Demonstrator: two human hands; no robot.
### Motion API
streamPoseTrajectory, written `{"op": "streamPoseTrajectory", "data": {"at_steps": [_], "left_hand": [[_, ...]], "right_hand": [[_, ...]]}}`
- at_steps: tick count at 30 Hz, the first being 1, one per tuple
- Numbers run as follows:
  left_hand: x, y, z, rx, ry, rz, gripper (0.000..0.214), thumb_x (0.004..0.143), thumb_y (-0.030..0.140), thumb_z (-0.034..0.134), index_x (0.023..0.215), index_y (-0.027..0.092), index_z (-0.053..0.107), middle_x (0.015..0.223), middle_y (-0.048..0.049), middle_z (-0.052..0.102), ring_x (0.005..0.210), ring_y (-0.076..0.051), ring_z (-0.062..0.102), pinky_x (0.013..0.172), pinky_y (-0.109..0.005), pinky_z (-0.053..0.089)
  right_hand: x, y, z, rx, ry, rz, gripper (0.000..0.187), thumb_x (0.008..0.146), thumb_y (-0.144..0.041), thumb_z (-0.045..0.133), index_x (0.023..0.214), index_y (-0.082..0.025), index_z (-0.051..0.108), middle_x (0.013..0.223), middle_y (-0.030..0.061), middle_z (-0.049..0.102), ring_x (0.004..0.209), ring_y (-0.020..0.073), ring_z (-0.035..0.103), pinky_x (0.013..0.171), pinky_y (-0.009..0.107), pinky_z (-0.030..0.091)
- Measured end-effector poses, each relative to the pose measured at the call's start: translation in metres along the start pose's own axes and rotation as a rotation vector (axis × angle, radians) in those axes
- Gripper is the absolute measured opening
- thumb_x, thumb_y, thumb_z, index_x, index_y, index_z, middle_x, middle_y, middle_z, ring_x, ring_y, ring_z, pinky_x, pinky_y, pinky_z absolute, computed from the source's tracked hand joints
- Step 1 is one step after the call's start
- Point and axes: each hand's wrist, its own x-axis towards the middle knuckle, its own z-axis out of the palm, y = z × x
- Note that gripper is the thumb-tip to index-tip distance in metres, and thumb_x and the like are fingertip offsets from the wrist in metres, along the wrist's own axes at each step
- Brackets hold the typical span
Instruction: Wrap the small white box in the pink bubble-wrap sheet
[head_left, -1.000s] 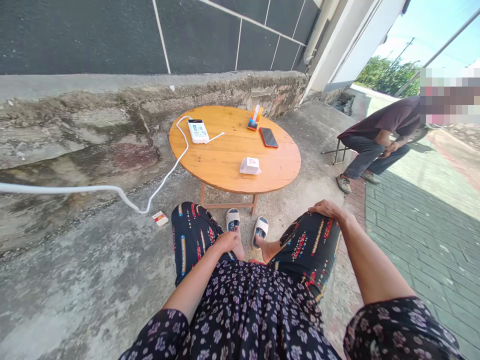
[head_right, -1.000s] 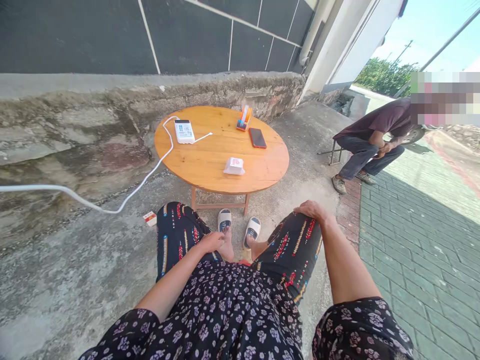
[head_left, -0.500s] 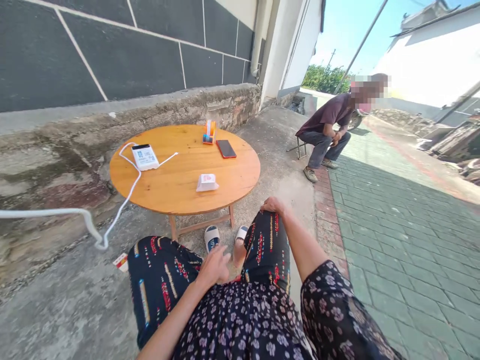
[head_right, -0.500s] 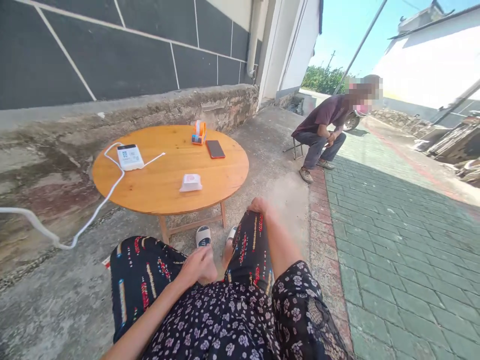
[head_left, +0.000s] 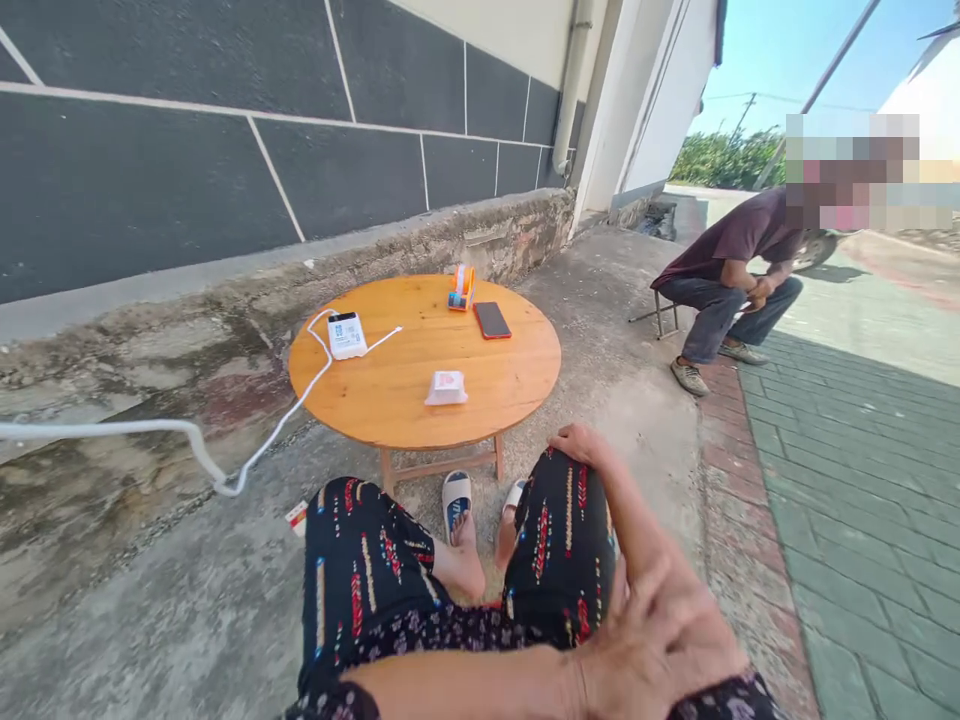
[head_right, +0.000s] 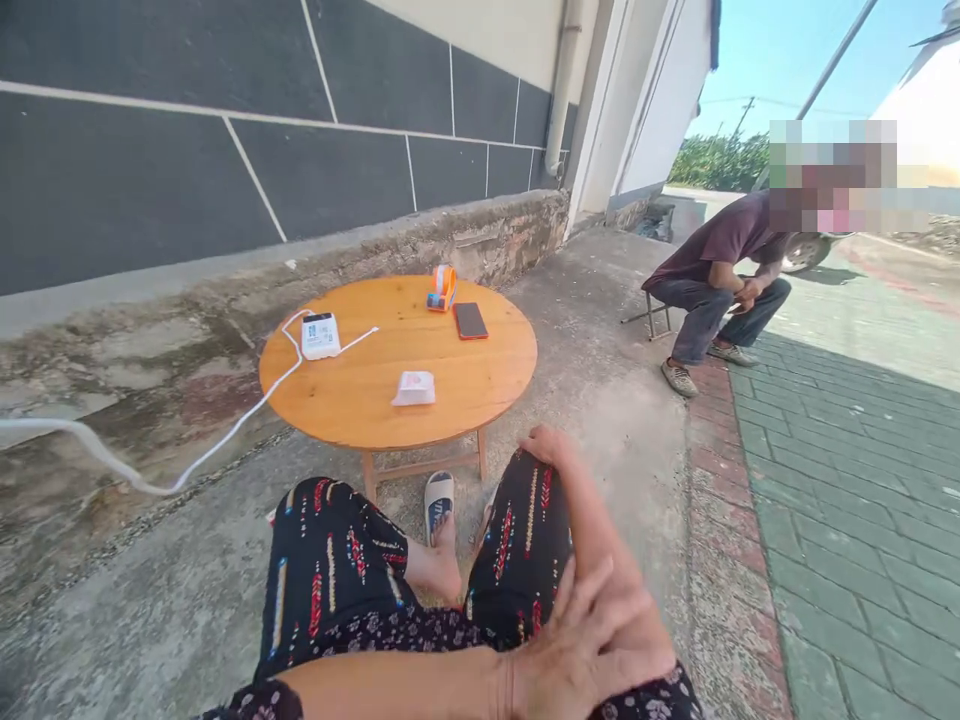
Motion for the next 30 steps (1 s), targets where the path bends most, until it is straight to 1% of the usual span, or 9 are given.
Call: {"op": "streamPoseTrajectory", "data": {"at_steps": [3, 5, 7, 10, 13, 16, 18, 22, 30], "left_hand": [[-0.039, 0.007, -0.012, -0.303, -0.167, -0.057, 0.061, 0.081, 0.055, 0.054, 0.133, 0.025, 0.051, 0.149, -0.0053, 0.035, 0.136, -0.032, 0.032, 0.112, -0.045, 0.027], [-0.071, 0.002, -0.037, -0.442, -0.179, -0.319, 0.051, 0.084, 0.045, 0.051, 0.13, 0.022, 0.053, 0.129, -0.0079, 0.058, 0.111, -0.024, 0.059, 0.095, -0.035, 0.046], [-0.107, -0.009, -0.058, -0.328, -0.046, -0.617, 0.047, 0.081, 0.036, 0.054, 0.125, 0.021, 0.057, 0.113, -0.0062, 0.066, 0.097, -0.021, 0.063, 0.085, -0.031, 0.05], [-0.168, -0.027, -0.071, -0.025, 0.159, -0.86, 0.031, 0.078, 0.026, 0.05, 0.103, 0.025, 0.068, 0.102, -0.0015, 0.069, 0.093, -0.02, 0.062, 0.085, -0.03, 0.048], [-0.224, -0.043, -0.081, 0.205, 0.344, -0.96, 0.029, 0.081, 0.029, 0.047, 0.101, 0.028, 0.068, 0.107, -0.0014, 0.068, 0.102, -0.021, 0.06, 0.094, -0.032, 0.046], [-0.261, -0.062, -0.11, 0.454, 0.475, -0.998, 0.031, 0.085, 0.036, 0.043, 0.101, 0.028, 0.068, 0.112, -0.0027, 0.067, 0.11, -0.023, 0.057, 0.099, -0.036, 0.044], [-0.273, -0.08, -0.138, 0.639, 0.522, -1.02, 0.032, 0.084, 0.038, 0.044, 0.101, 0.027, 0.069, 0.117, -0.0037, 0.065, 0.116, -0.024, 0.053, 0.103, -0.038, 0.041], [-0.28, -0.119, -0.194, 0.845, 0.455, -1.218, 0.035, 0.082, 0.034, 0.045, 0.106, 0.022, 0.067, 0.128, -0.009, 0.058, 0.121, -0.028, 0.049, 0.106, -0.043, 0.035], [-0.27, -0.188, -0.263, 0.55, 0.236, -1.395, 0.031, 0.079, 0.045, 0.049, 0.082, 0.021, 0.069, 0.091, -0.0047, 0.072, 0.095, -0.025, 0.064, 0.081, -0.032, 0.049]], "right_hand": [[0.001, 0.015, -0.002, 0.007, -0.033, -0.005, 0.028, 0.094, -0.037, 0.048, 0.108, -0.017, 0.063, 0.112, 0.0103, 0.062, 0.097, 0.0213, 0.061, 0.083, 0.037, 0.05], [-0.002, 0.025, -0.003, 0.017, -0.03, 0.006, 0.035, 0.094, -0.041, 0.043, 0.096, -0.016, 0.069, 0.103, 0.0127, 0.067, 0.094, 0.0237, 0.064, 0.079, 0.034, 0.049], [-0.008, 0.032, -0.003, 0.029, -0.015, 0.016, 0.039, 0.092, -0.043, 0.041, 0.091, -0.017, 0.071, 0.098, 0.0133, 0.07, 0.093, 0.025, 0.065, 0.076, 0.031, 0.047], [-0.015, 0.036, -0.002, 0.037, 0.011, 0.027, 0.039, 0.09, -0.042, 0.041, 0.091, -0.019, 0.072, 0.098, 0.0127, 0.071, 0.092, 0.0244, 0.067, 0.073, 0.029, 0.046], [-0.012, 0.027, 0.002, 0.017, 0.031, 0.033, 0.036, 0.088, -0.038, 0.043, 0.092, -0.019, 0.073, 0.099, 0.0138, 0.072, 0.093, 0.0246, 0.067, 0.074, 0.029, 0.046], [0.0, 0.007, 0.005, -0.023, 0.047, 0.022, 0.032, 0.086, -0.035, 0.047, 0.092, -0.017, 0.073, 0.102, 0.0165, 0.071, 0.097, 0.0267, 0.066, 0.076, 0.031, 0.047], [0.008, -0.008, 0.007, -0.048, 0.063, 0.008, 0.033, 0.085, -0.036, 0.049, 0.093, -0.016, 0.073, 0.102, 0.0184, 0.07, 0.097, 0.0283, 0.066, 0.077, 0.033, 0.047], [0.013, -0.034, 0.014, -0.079, 0.121, -0.011, 0.034, 0.084, -0.04, 0.049, 0.094, -0.017, 0.073, 0.103, 0.018, 0.07, 0.099, 0.0301, 0.065, 0.079, 0.035, 0.047], [0.017, -0.055, 0.023, -0.095, 0.176, -0.044, 0.037, 0.088, -0.042, 0.041, 0.104, -0.022, 0.068, 0.113, 0.0124, 0.067, 0.109, 0.0282, 0.058, 0.086, 0.034, 0.043]]}}
